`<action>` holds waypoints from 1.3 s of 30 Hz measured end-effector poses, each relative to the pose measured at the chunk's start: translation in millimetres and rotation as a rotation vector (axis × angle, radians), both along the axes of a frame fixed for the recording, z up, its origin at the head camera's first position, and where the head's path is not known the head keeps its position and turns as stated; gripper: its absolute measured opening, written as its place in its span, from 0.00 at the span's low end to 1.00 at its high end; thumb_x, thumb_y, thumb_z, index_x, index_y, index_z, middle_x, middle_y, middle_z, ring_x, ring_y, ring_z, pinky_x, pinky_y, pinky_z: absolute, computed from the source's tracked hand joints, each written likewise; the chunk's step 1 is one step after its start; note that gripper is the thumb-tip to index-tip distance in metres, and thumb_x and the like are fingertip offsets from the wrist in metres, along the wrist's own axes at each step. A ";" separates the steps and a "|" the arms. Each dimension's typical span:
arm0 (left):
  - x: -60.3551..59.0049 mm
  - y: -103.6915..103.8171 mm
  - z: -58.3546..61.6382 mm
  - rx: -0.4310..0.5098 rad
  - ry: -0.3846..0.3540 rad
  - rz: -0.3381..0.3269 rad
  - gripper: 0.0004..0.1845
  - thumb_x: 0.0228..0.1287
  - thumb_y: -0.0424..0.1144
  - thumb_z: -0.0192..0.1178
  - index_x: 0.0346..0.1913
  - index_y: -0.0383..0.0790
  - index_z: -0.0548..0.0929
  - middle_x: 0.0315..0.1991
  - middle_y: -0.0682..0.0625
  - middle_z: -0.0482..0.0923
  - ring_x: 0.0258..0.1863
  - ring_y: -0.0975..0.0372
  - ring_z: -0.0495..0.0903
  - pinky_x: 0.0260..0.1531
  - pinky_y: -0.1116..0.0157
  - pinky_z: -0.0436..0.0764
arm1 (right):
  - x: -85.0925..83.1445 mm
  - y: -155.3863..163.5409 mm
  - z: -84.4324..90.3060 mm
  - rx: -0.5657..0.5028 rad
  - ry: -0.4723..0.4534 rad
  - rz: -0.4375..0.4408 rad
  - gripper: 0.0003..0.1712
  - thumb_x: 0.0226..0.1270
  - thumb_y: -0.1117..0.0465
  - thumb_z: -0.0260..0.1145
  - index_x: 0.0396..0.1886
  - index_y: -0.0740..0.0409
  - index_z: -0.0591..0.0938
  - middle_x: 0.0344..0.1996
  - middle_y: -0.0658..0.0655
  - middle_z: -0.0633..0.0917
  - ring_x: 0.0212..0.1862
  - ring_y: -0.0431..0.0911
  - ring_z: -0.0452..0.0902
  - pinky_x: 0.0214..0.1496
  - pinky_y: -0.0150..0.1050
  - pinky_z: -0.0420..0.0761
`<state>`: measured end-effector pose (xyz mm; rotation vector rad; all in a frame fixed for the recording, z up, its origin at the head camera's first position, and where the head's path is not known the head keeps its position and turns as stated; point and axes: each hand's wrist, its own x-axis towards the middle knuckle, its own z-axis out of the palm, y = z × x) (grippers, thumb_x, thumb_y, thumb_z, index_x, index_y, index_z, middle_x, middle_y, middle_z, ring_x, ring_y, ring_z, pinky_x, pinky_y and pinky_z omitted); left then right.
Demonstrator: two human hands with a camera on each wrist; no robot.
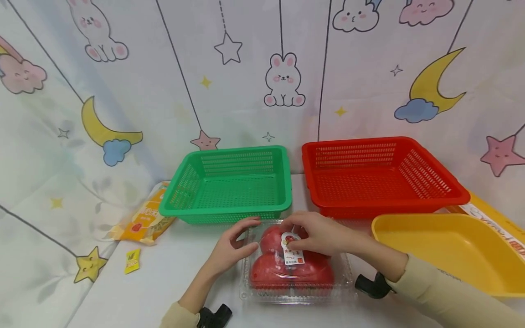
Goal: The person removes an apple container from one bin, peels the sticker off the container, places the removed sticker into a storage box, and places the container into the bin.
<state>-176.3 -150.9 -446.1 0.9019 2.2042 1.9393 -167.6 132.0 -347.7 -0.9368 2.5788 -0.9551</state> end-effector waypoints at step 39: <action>1.4 1.0 -4.2 -0.006 -0.002 0.011 0.24 0.70 0.34 0.62 0.68 0.38 0.75 0.71 0.43 0.68 0.68 0.56 0.69 0.65 0.40 0.63 | -22.7 60.7 27.3 -0.184 -0.056 -0.125 0.06 0.70 0.57 0.70 0.41 0.52 0.83 0.35 0.50 0.84 0.40 0.50 0.79 0.44 0.43 0.84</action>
